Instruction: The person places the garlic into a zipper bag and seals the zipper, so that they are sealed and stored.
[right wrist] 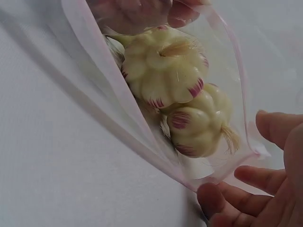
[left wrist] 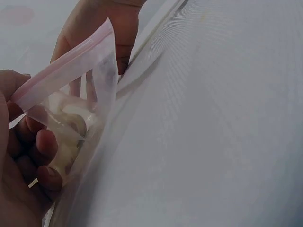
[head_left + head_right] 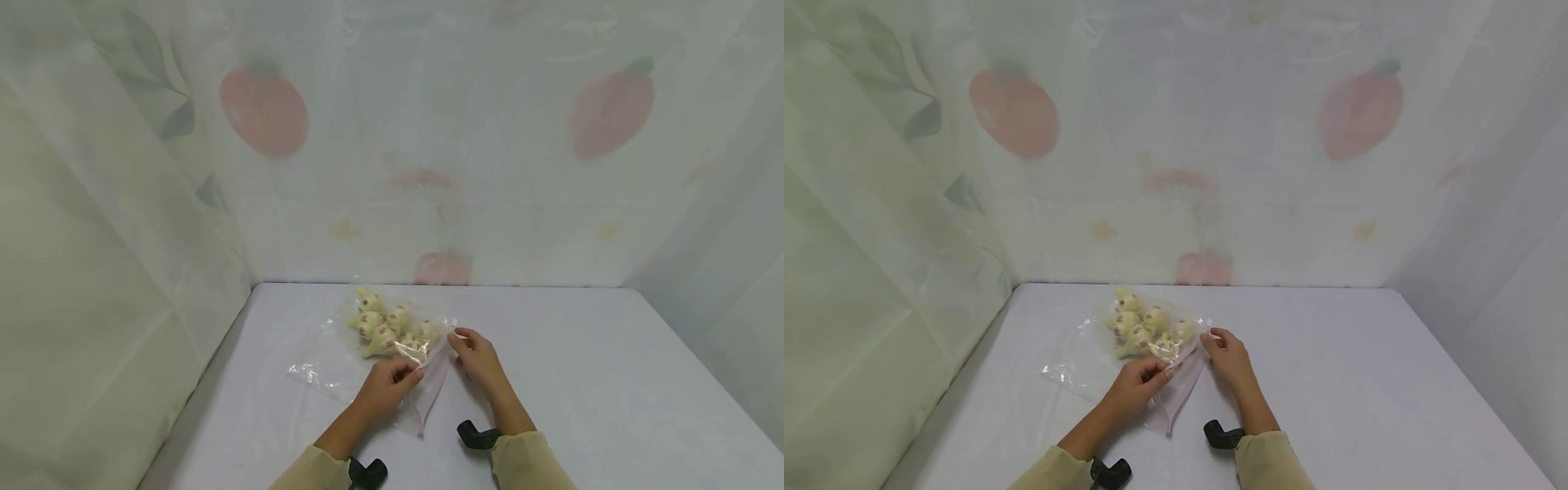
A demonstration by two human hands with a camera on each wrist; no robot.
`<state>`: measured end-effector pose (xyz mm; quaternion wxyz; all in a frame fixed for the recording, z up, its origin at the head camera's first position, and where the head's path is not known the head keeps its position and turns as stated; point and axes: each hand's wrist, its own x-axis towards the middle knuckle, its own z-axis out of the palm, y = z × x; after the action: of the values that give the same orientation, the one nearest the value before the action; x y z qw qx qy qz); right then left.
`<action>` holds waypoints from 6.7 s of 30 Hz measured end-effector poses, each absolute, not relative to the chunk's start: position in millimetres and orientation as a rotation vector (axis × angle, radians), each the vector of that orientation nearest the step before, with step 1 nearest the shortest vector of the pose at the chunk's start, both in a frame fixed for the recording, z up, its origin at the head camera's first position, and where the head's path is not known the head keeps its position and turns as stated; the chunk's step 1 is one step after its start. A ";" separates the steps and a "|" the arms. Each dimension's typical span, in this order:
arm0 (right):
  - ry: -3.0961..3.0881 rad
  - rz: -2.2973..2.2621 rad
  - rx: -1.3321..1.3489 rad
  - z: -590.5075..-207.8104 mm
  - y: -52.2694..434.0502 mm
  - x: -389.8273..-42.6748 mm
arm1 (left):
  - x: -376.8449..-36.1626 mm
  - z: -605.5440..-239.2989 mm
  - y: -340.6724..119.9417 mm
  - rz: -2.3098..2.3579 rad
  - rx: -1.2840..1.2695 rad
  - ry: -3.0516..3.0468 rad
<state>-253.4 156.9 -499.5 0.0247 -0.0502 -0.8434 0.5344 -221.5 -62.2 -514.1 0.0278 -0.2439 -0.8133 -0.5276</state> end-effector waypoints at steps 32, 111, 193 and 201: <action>-2.711 1.453 -0.008 -501.8 159.3 -251.3 | -215.7 -507.0 -57.4 -1.515 -0.774 -2.752; -2.523 1.868 -0.167 -508.7 165.3 -254.2 | -200.8 -495.9 -49.6 -0.801 -0.480 -2.996; -1.985 2.332 -0.267 -510.7 130.8 -259.2 | -315.4 -444.8 -7.2 -0.855 -0.979 -2.823; -2.037 2.163 -0.169 -500.5 128.3 -254.1 | -311.5 -454.2 -1.4 -0.927 -0.914 -2.842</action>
<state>-254.1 128.3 -500.5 0.0827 -0.0567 -0.6823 0.7242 -311.5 -1.4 -454.2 0.0077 -0.2923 -0.9092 -0.2966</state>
